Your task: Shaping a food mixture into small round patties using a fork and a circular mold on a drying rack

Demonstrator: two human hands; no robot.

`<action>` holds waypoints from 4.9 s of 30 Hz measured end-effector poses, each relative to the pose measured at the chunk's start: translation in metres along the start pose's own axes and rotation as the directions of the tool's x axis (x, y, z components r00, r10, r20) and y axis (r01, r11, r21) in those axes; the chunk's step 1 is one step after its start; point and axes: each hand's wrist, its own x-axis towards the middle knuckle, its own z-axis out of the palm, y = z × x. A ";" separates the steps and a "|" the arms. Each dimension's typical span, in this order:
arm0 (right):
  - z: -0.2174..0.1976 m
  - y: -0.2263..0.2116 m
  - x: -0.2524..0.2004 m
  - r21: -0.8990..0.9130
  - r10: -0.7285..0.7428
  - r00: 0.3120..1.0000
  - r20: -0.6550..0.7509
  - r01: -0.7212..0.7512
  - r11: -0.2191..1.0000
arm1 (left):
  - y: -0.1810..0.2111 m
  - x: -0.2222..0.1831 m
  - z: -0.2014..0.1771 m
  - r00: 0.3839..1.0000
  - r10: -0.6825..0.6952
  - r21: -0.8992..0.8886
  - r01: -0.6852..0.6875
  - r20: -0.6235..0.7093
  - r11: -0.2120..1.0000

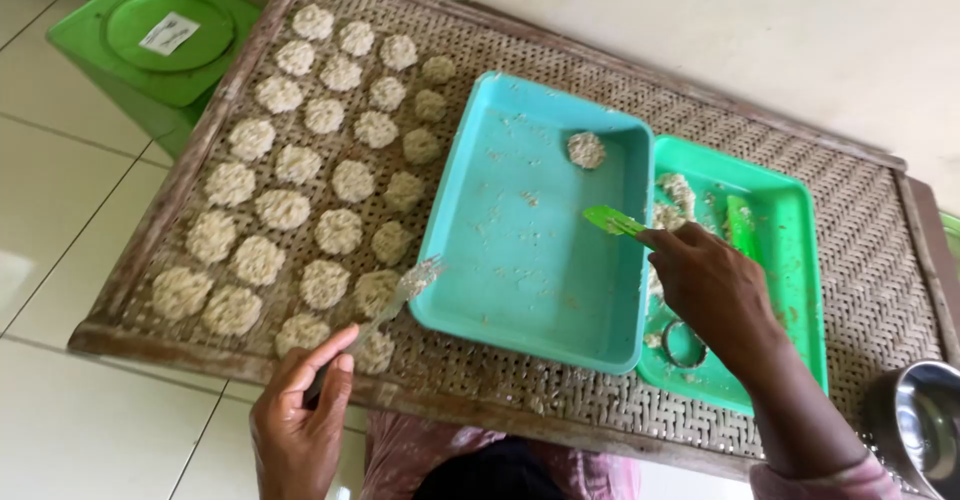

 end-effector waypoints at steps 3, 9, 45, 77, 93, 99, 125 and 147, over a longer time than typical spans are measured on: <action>0.019 0.005 0.024 -0.071 -0.100 0.990 -0.100 0.093 0.993 | -0.008 0.010 0.015 0.999 0.027 0.003 -0.027 0.026 1.000; 0.038 -0.002 0.073 -0.078 -0.131 0.986 -0.102 0.123 0.989 | -0.022 0.023 0.025 0.998 0.067 0.022 -0.067 0.020 0.998; -0.020 0.074 0.059 0.401 0.041 0.994 -0.103 0.004 0.916 | 0.017 0.059 0.049 0.991 0.125 -0.093 -0.128 -0.044 0.987; 0.112 0.181 -0.096 0.514 0.415 0.779 -0.471 -0.140 0.846 | 0.017 0.063 0.138 0.925 0.380 0.011 -0.380 0.019 0.925; 0.182 0.263 -0.039 0.614 0.577 0.812 0.087 -0.499 0.611 | 0.014 0.099 0.148 0.965 0.256 0.164 -0.261 0.052 0.951; 0.214 0.292 -0.037 0.604 0.550 0.835 -0.034 -0.421 0.676 | 0.005 0.096 0.164 0.919 0.393 0.330 -0.365 -0.020 0.871; 0.279 0.379 -0.052 0.534 0.605 0.768 -0.210 -0.428 0.729 | 0.057 0.029 0.210 0.898 0.423 0.217 -0.440 0.121 0.871; 0.234 0.357 -0.054 0.682 0.658 0.753 -0.009 -0.477 0.555 | -0.063 0.087 0.210 0.788 0.528 0.119 -0.585 0.317 0.802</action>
